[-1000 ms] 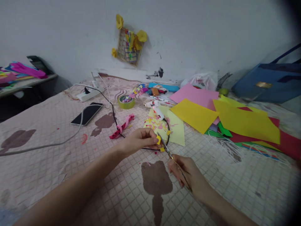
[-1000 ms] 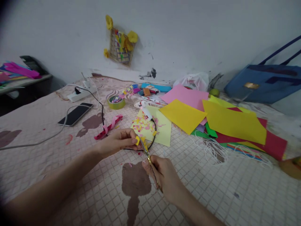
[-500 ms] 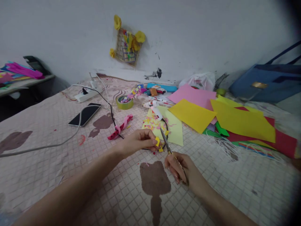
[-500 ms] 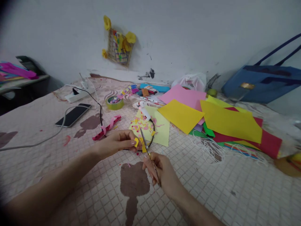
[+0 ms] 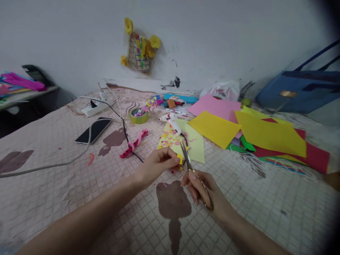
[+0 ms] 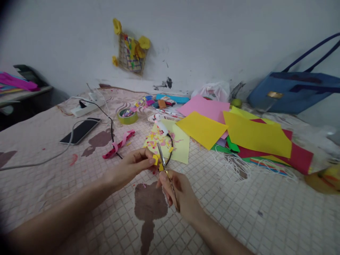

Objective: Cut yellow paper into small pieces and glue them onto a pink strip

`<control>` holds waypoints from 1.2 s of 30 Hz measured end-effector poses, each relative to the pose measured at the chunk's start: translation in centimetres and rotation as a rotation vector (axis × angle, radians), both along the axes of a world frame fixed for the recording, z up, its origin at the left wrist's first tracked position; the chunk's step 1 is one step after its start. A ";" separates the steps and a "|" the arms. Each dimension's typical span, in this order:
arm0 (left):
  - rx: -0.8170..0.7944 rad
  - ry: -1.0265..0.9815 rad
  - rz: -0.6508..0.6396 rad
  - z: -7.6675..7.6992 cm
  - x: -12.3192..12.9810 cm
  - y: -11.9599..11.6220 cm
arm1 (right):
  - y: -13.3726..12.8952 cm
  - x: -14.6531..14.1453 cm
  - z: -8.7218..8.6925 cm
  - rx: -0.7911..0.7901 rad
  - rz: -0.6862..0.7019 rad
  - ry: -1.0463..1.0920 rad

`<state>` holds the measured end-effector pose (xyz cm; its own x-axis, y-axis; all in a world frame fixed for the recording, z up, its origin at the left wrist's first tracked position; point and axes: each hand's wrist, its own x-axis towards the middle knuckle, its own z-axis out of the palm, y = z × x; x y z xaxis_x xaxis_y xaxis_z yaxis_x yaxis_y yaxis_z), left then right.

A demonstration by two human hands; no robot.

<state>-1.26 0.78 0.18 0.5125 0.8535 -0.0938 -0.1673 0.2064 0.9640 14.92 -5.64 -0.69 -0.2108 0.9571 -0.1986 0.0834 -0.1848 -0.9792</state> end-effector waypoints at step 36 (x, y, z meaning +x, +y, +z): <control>-0.061 -0.073 0.089 0.1 0.1 0.0 | -0.2 0.7 -0.8 0.073 0.050 -0.238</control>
